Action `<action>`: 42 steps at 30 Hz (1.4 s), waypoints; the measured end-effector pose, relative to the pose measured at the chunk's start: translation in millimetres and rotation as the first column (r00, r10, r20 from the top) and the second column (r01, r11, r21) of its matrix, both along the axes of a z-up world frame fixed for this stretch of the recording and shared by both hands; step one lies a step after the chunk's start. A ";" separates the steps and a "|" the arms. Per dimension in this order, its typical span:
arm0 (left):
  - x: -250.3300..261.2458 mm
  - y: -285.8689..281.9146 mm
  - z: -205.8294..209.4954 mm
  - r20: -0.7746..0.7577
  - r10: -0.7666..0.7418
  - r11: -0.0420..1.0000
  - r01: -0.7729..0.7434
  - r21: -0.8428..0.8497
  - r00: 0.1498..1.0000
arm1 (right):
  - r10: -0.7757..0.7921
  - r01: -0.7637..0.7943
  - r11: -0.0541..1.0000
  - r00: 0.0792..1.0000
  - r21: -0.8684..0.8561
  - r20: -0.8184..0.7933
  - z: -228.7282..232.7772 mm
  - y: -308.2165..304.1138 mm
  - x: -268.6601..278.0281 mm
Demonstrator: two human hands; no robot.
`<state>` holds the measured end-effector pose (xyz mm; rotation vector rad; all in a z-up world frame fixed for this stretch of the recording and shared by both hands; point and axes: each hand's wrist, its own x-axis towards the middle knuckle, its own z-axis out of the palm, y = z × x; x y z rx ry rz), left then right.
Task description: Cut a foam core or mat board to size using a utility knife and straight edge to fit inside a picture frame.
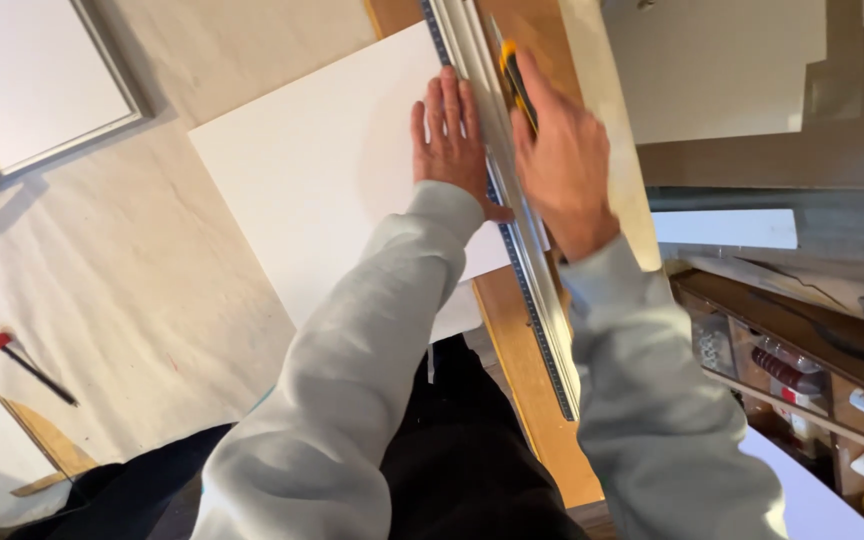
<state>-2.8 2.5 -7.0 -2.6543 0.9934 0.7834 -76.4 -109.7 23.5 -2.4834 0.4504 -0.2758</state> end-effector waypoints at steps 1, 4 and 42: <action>-0.6 0.1 0.2 -0.002 -0.001 1.000 0.001 0.005 1.000 | 0.018 -0.018 0.999 1.000 -0.047 0.006 -8.7 -2.0 16.4; -1.1 0.1 -1.0 -0.006 0.002 1.000 -0.002 -0.011 1.000 | 0.025 -0.028 0.998 0.999 -0.062 -0.045 -15.1 -3.6 41.5; -1.1 0.6 -12.6 -0.002 -0.007 0.999 0.007 -0.048 1.000 | -0.018 0.026 1.000 0.942 0.018 -0.336 60.4 49.3 -202.2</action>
